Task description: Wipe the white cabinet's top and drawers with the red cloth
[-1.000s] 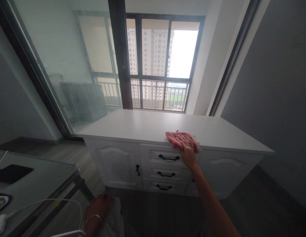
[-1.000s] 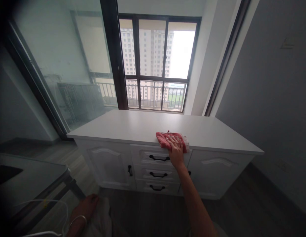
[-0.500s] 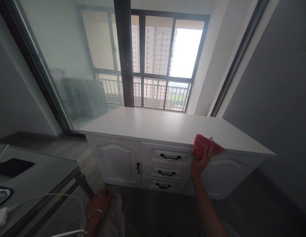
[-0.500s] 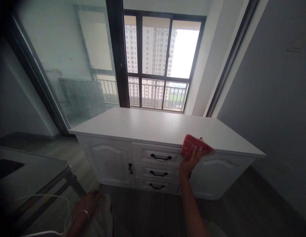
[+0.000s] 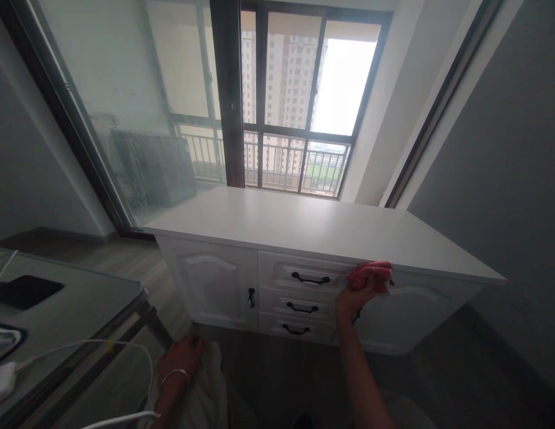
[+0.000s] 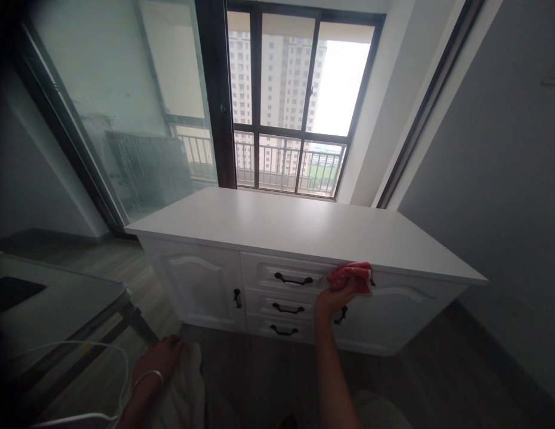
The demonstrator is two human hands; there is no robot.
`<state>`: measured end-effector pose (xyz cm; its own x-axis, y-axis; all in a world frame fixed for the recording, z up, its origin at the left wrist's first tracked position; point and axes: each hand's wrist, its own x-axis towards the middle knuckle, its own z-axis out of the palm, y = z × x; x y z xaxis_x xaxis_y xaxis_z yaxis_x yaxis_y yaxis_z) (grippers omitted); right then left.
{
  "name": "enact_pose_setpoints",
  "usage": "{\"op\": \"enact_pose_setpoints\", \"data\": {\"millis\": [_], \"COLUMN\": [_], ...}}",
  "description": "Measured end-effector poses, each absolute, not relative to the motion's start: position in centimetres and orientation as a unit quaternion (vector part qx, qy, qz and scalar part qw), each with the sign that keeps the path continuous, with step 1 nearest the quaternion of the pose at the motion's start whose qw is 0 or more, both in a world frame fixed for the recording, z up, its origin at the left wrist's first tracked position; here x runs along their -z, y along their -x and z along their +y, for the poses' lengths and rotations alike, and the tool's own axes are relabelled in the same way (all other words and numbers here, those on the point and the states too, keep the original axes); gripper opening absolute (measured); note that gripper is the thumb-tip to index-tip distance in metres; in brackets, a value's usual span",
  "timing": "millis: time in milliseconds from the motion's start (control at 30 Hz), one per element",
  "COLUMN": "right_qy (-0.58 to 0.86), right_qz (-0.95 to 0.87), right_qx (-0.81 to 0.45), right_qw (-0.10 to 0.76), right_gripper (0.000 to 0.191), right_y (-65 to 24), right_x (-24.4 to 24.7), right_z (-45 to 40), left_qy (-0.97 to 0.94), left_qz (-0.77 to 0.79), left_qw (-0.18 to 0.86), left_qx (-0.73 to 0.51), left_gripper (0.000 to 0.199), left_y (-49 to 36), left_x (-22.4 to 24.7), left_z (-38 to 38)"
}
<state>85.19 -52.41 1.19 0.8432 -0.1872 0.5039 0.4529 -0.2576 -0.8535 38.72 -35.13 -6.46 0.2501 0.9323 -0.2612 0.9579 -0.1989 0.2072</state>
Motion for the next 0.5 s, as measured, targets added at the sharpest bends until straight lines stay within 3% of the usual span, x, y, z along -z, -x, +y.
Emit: {"op": "enact_pose_setpoints", "data": {"millis": [500], "right_qy": [0.727], "right_qz": [-0.136], "right_qx": [0.257], "right_qw": [0.621], "right_gripper": [0.065], "right_y": [-76.8], "right_x": [-2.6], "right_z": [-45.9], "left_qy": [-0.777], "left_qz": [0.608], "left_qw": [0.156], "left_qx": [0.038], "left_gripper": [0.056], "left_y": [-39.3], "left_x": [6.4], "left_z": [-35.1]}}
